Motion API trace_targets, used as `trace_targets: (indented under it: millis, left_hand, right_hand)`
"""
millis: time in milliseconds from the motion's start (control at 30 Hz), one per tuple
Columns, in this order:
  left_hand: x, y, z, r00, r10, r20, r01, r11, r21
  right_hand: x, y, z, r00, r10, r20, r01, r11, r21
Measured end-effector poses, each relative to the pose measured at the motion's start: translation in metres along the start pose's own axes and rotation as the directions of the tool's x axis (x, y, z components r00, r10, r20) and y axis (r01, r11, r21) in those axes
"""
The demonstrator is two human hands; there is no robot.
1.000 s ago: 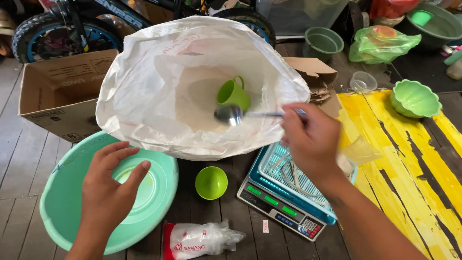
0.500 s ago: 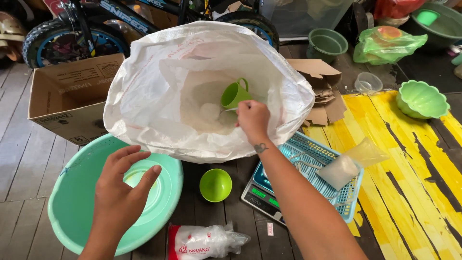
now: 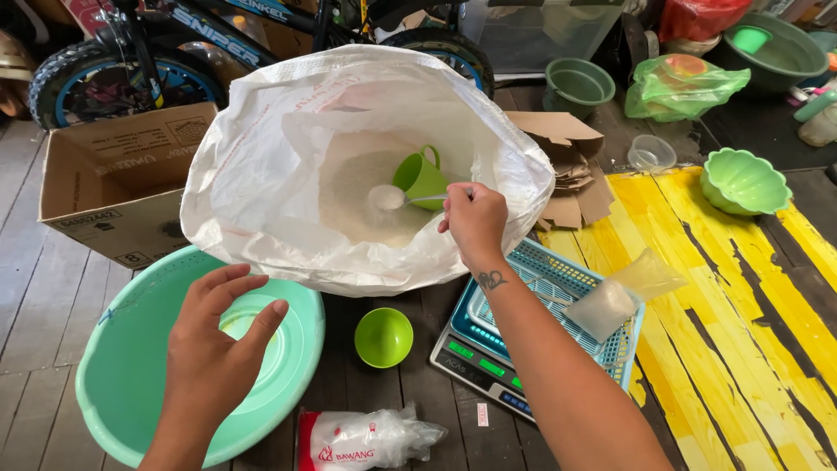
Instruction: The person is manually packaging powdered food by scooping it from a large white sack into small plastic bags, then using a spoon to adjust the weight on a digital scale for accuracy.
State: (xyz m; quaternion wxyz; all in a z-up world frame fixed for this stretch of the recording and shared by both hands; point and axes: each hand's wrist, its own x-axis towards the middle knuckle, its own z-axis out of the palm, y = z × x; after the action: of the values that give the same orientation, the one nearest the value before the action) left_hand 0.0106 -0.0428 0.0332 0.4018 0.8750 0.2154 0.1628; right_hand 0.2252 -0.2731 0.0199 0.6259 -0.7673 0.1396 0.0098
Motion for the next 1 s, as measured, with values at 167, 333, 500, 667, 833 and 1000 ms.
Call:
trace_targets:
  millis: [167,333,500,667,833,1000]
  left_hand:
    - [0.001,-0.002,0.0,1.0,-0.001,-0.013,0.001,1.0,-0.012]
    - [0.003,-0.002,0.0,1.0,-0.016,-0.002,0.016,1.0,-0.019]
    - [0.005,-0.005,0.005,1.0,-0.023,-0.001,0.023,1.0,-0.007]
    - [0.004,0.003,0.005,0.997,-0.069,0.027,0.069,0.998,-0.011]
    - [0.004,0.003,0.004,0.997,-0.066,0.032,0.066,0.998,-0.006]
    - [0.005,0.006,0.002,0.99,-0.131,0.05,0.131,0.991,0.004]
  right_hand:
    - [0.0,-0.007,-0.002,0.998,0.058,-0.004,-0.055,0.967,0.25]
    - [-0.009,-0.012,-0.01,0.997,0.083,-0.006,-0.075,0.92,0.385]
    - [-0.014,-0.02,-0.023,1.0,-0.005,-0.009,0.008,0.933,0.359]
    - [-0.015,-0.028,-0.042,1.0,-0.001,-0.011,0.005,0.922,0.387]
    - [-0.021,-0.037,-0.072,0.999,0.021,0.026,-0.031,0.904,0.427]
    - [-0.04,-0.052,-0.121,0.997,0.067,0.025,-0.071,0.936,0.344]
